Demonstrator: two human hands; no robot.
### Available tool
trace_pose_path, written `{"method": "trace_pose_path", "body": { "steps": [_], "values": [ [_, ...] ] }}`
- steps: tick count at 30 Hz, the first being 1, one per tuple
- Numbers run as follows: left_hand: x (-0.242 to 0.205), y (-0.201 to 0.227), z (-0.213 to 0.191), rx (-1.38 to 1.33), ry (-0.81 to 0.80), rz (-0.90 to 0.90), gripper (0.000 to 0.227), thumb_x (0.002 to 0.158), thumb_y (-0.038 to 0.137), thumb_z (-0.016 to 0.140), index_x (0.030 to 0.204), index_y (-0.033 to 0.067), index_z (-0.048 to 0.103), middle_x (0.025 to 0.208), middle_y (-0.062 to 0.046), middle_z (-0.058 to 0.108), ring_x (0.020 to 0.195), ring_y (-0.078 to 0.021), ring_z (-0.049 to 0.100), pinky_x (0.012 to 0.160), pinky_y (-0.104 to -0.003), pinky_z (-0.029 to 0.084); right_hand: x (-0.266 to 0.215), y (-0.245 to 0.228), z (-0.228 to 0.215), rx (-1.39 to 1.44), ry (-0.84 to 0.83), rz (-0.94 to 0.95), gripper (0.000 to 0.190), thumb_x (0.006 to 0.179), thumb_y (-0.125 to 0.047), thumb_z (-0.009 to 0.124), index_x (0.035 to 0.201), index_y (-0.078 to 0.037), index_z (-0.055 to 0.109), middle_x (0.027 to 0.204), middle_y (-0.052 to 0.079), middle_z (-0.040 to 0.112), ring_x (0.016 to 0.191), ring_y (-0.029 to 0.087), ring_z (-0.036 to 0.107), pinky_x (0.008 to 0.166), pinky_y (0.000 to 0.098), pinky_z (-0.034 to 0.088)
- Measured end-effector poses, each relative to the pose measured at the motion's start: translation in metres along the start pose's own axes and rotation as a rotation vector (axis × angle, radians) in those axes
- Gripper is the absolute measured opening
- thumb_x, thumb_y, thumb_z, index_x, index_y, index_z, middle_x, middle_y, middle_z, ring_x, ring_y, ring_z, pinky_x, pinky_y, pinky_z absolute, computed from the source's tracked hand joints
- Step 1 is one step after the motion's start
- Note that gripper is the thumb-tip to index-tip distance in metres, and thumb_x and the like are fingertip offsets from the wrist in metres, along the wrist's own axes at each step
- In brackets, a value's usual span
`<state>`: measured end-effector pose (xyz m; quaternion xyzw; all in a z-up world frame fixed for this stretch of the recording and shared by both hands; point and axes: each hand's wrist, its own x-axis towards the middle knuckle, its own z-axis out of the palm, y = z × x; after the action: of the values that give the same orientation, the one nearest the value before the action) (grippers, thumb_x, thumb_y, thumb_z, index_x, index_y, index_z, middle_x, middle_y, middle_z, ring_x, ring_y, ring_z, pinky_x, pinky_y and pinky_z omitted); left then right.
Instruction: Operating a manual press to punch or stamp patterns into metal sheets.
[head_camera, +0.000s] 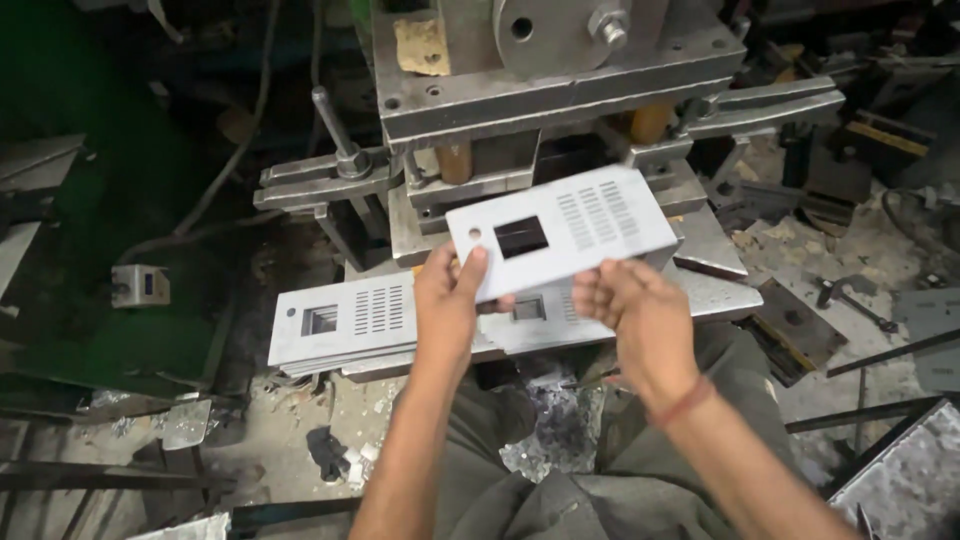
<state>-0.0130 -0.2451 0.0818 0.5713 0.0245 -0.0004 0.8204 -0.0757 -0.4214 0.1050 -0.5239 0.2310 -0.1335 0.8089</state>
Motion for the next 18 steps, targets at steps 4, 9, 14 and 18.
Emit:
{"method": "trace_pose_path", "body": {
  "steps": [4,9,14,18],
  "values": [
    [0.024,0.013,-0.003,-0.039,-0.094,-0.137,0.033,0.104,0.027,0.058,0.122,0.0000,0.064,0.096,-0.022,0.074,0.058,-0.0321,0.075,0.054,-0.043,0.068,0.068,-0.001,0.013,0.067,0.040,0.039,0.013,0.098,-0.008,0.059,0.104,0.002,0.063,0.090,0.018,0.075,0.085,0.032,0.079,0.078,0.0423,0.066],
    [-0.009,0.023,-0.014,0.090,-0.228,-0.198,0.049,0.101,0.025,0.057,0.143,0.0003,0.051,0.112,-0.025,0.075,0.070,-0.0265,0.077,0.065,-0.040,0.068,0.146,-0.001,0.059,0.215,0.036,0.096,0.024,0.092,0.007,0.041,0.110,0.012,0.057,0.100,0.023,0.070,0.086,0.033,0.077,0.065,0.0334,0.064],
    [-0.034,-0.012,-0.059,0.154,-0.249,-0.254,0.047,0.101,0.017,0.055,0.144,-0.0022,0.053,0.113,-0.031,0.074,0.076,-0.0323,0.078,0.071,-0.044,0.068,0.139,-0.018,0.081,0.466,0.136,0.226,0.047,0.090,-0.006,0.042,0.135,0.006,0.043,0.134,0.025,0.045,0.123,0.040,0.040,0.104,0.0478,0.031],
    [-0.051,-0.030,-0.091,0.158,-0.192,-0.308,0.044,0.100,0.014,0.056,0.141,-0.0016,0.057,0.110,-0.029,0.078,0.077,-0.0313,0.079,0.073,-0.042,0.067,0.164,0.003,0.087,-0.154,0.355,0.090,0.026,0.085,-0.003,0.043,0.075,0.002,0.066,0.057,0.010,0.062,0.040,0.018,0.058,0.032,0.0330,0.057]
  ]
}}
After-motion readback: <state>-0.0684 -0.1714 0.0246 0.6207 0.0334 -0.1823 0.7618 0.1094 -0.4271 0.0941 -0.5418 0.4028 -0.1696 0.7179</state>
